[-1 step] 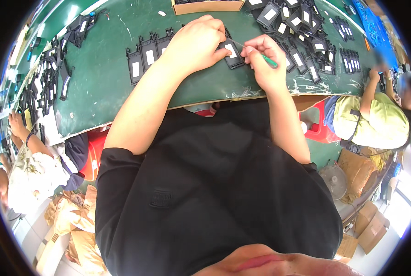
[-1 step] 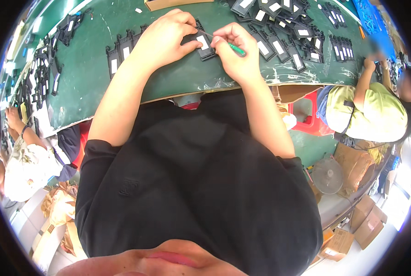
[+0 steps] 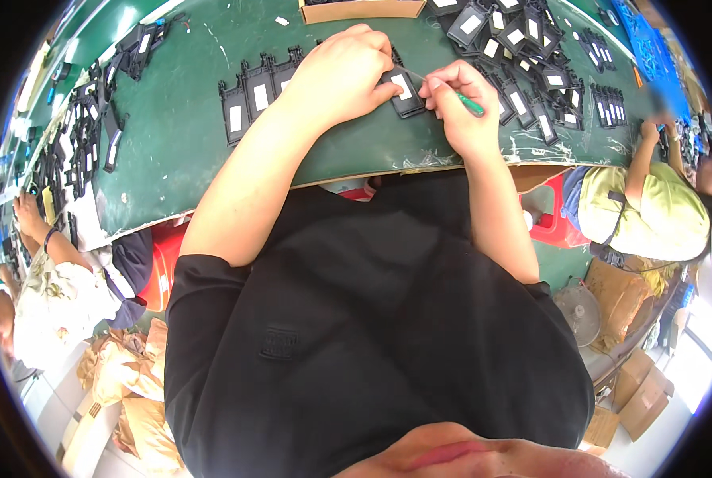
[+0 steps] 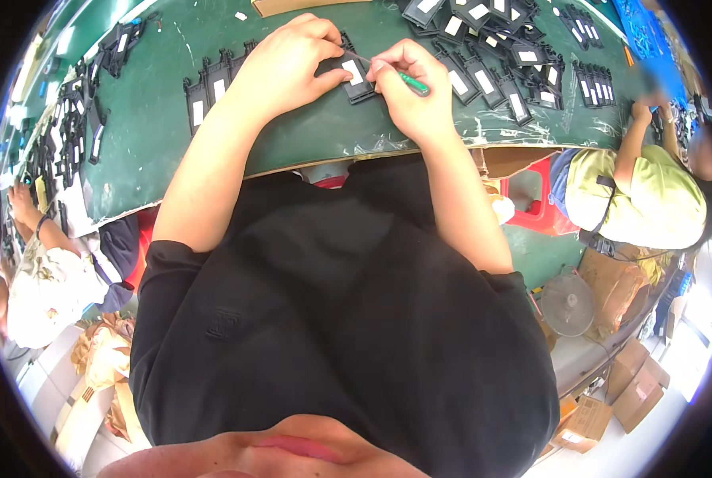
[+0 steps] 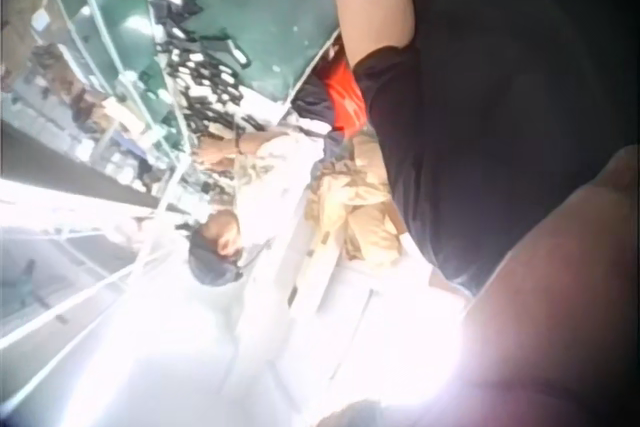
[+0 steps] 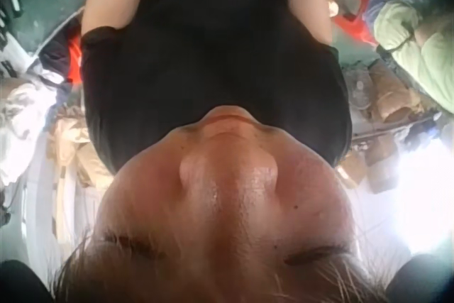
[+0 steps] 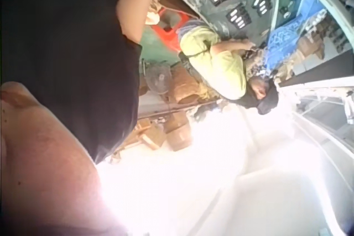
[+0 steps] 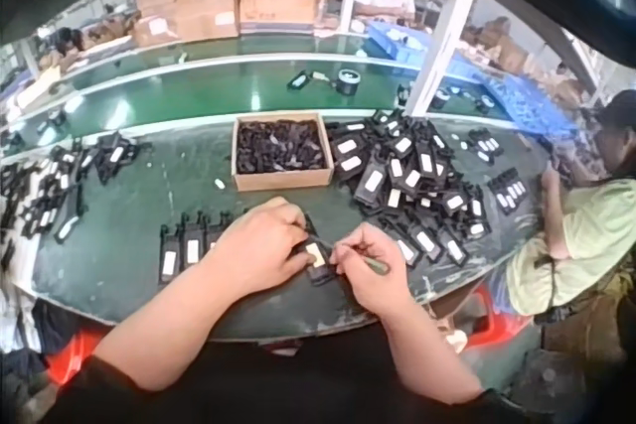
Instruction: Manually inserting small electronic components into plastic housings on an assembly line.
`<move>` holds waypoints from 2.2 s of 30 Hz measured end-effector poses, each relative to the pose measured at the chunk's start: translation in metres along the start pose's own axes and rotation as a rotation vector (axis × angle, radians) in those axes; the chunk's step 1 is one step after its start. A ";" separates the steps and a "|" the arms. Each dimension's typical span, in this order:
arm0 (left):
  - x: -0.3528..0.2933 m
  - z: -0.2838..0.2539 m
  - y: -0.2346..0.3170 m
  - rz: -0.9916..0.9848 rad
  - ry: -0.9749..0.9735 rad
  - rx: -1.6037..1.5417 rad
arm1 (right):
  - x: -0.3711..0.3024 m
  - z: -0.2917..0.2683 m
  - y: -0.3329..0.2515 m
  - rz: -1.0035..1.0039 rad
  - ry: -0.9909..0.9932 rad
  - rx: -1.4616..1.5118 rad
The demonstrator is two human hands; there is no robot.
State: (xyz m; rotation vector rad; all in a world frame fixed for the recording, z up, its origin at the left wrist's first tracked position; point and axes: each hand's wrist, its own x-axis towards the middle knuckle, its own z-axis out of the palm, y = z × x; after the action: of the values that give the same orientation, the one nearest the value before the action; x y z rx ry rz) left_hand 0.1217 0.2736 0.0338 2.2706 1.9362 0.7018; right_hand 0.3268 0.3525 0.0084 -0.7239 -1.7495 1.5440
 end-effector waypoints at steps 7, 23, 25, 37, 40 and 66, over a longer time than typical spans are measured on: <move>-0.001 0.003 0.000 -0.012 0.016 0.027 | 0.001 0.008 0.004 -0.024 0.089 -0.081; 0.006 -0.024 0.018 -0.018 -0.102 -0.055 | -0.001 0.006 0.007 -0.107 0.070 -0.175; 0.003 -0.016 0.013 0.005 -0.046 -0.037 | 0.000 0.007 0.006 -0.109 0.059 -0.162; 0.003 -0.017 0.014 -0.002 -0.048 -0.032 | -0.001 0.008 0.009 -0.179 0.048 -0.216; 0.003 -0.017 0.014 -0.012 -0.054 -0.035 | 0.001 0.009 0.005 -0.195 0.034 -0.236; 0.003 -0.016 0.018 -0.153 -0.024 -0.128 | 0.001 0.004 0.005 -0.123 -0.018 -0.156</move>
State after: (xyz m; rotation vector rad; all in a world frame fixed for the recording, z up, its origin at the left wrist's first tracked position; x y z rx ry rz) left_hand 0.1320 0.2696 0.0556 2.0233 1.9666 0.7530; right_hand 0.3223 0.3517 0.0034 -0.6666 -1.9069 1.3472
